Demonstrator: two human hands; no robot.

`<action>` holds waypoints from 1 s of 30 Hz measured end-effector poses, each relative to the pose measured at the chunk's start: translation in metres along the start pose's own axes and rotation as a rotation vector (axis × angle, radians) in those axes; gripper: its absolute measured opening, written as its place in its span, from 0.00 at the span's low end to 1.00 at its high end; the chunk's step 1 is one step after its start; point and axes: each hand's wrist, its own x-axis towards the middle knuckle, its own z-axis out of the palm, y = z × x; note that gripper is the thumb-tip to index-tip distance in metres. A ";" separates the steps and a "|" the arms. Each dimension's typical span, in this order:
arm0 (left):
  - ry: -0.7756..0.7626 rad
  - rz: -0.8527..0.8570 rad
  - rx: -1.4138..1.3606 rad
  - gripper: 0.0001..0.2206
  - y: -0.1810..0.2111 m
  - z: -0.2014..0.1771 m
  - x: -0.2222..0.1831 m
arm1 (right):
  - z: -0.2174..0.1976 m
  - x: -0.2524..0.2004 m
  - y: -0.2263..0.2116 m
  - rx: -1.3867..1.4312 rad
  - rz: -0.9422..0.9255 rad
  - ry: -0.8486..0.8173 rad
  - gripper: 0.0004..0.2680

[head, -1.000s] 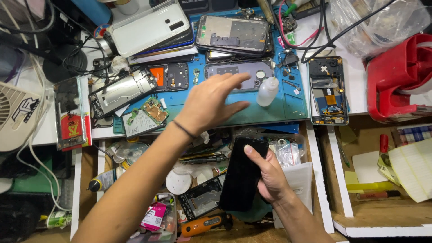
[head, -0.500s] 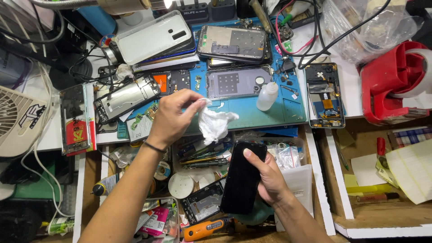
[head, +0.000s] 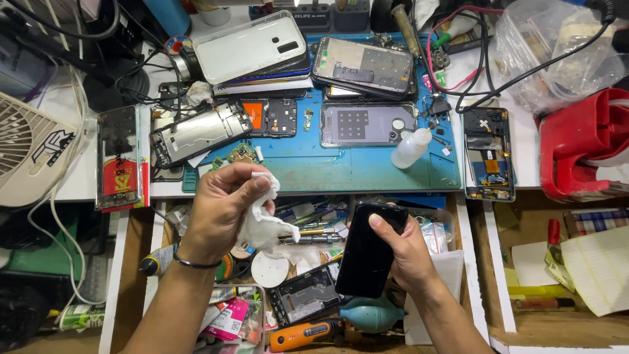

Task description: The person cleans the screen and edges of a black smartphone using a white tissue. They wipe the device thoroughly, turning it over to clean different sides and the frame. The workspace is cluttered with various disassembled phone parts and tools.

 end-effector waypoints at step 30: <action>-0.078 -0.291 0.492 0.08 -0.057 0.020 -0.027 | 0.007 0.015 0.004 0.098 0.078 -0.035 0.06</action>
